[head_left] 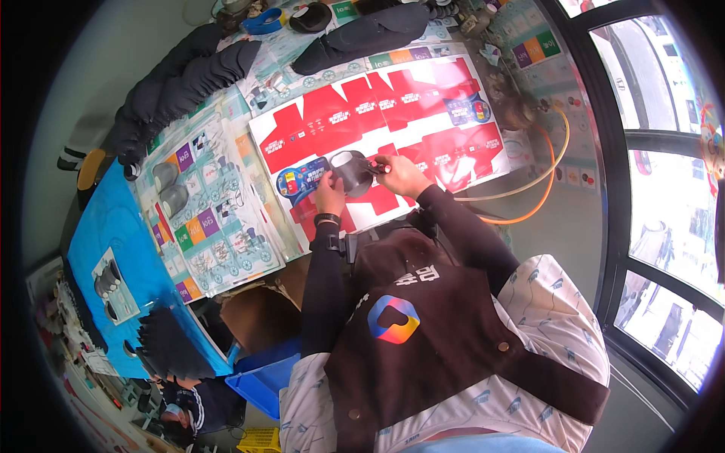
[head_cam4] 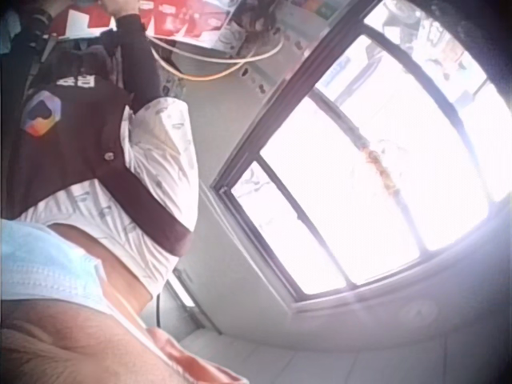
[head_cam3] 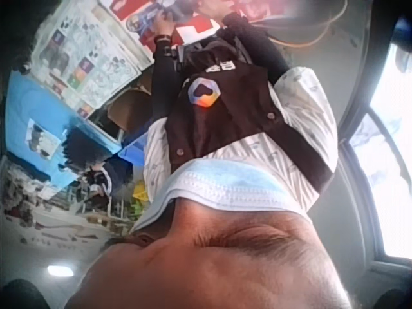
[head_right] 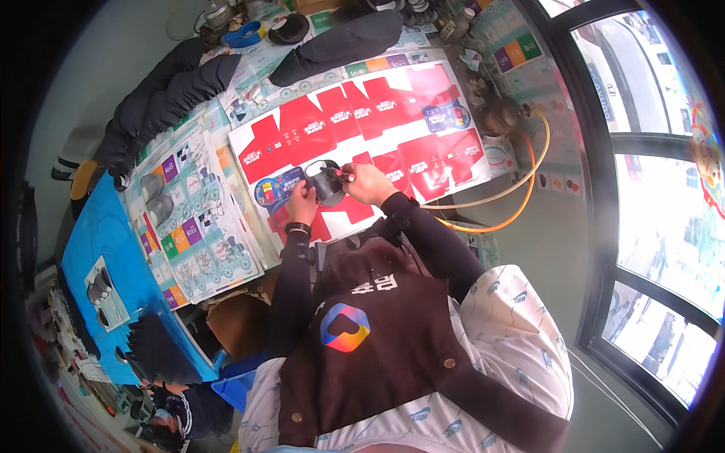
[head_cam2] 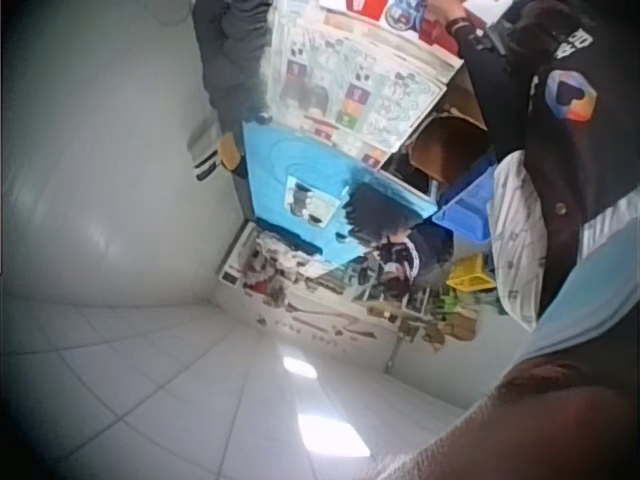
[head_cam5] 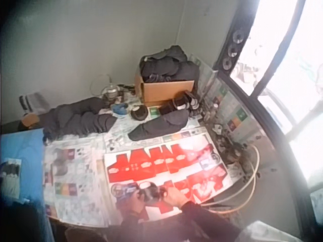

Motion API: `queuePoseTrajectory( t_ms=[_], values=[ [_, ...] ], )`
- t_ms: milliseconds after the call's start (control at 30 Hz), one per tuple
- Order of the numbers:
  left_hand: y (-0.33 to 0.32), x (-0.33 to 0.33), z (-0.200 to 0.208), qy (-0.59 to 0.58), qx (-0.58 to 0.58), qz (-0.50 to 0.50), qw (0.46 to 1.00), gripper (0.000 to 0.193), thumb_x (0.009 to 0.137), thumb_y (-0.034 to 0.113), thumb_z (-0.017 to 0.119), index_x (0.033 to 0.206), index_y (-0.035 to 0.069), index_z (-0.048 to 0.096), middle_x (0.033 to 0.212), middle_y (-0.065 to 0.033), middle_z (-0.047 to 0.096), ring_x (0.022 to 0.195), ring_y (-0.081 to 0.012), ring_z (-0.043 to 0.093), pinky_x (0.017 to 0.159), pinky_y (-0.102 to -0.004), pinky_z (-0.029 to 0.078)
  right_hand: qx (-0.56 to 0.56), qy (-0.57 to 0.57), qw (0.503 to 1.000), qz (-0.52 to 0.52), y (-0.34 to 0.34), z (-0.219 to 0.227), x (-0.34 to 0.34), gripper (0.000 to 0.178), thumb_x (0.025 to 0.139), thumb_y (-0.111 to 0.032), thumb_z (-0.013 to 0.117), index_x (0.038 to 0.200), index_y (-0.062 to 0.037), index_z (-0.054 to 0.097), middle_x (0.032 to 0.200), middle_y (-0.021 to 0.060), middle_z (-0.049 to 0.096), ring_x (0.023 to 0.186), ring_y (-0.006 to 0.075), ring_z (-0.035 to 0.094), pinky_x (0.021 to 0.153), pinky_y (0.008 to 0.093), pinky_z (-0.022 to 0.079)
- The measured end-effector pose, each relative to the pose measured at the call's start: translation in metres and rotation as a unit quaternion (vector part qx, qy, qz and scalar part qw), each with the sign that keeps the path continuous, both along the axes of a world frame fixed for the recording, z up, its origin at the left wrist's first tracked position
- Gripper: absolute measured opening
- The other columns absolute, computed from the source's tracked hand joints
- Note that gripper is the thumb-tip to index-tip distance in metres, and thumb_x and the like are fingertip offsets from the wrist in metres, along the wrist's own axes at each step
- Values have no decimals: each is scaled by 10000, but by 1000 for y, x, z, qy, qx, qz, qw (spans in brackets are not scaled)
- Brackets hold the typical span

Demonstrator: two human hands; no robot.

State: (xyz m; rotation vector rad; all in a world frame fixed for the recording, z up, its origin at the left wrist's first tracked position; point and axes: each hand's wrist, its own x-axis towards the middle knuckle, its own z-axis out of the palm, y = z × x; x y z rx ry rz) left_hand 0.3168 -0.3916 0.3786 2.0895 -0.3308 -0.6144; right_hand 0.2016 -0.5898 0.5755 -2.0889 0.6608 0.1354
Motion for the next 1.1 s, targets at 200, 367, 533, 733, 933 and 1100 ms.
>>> queuePoseTrajectory(
  t_ms=[200,367,533,733,933,1100],
  values=[
    [-17,-3,31,-99,32,-59,993,451,911,255,755,1265,14,615,1009,-147,754,774,-236,729,690,-357,564,-34,40,999,9,-12,-3,-4,326,871,-235,562,1063,-8,698,914,277,693,910,464,669,822,523,536],
    [-31,-2,83,-60,31,-126,990,422,896,292,764,1212,40,644,1022,-142,755,880,-279,730,787,-390,563,-46,38,998,-4,-19,-11,-1,284,864,-241,547,984,-26,689,893,276,687,909,475,664,808,558,530],
    [-29,1,69,-111,22,-148,983,401,887,294,762,1183,47,654,1000,-147,747,903,-320,724,802,-404,561,-84,89,992,41,-17,1,-11,337,930,-288,510,1031,-31,703,910,277,691,910,469,665,815,550,537],
    [-34,-3,37,38,-4,-40,998,491,835,310,827,1192,46,618,993,-133,731,887,-314,714,770,-416,554,-73,16,997,7,-17,-1,-12,305,919,-236,512,1052,-29,694,899,284,684,898,476,659,792,549,531],
    [-32,-2,37,-36,3,-67,997,497,819,301,840,1181,49,612,991,-137,730,893,-318,713,773,-418,553,-74,62,995,23,-18,-8,-30,269,876,-208,568,1043,-37,690,895,282,684,892,483,660,804,577,512],
    [-41,-6,53,-2,10,-51,999,464,836,244,842,1172,29,604,977,-135,744,833,-239,734,690,-364,597,-57,23,998,-16,-16,-8,-25,251,864,-202,576,1015,-35,689,899,270,683,903,481,652,800,559,520]
  ],
)
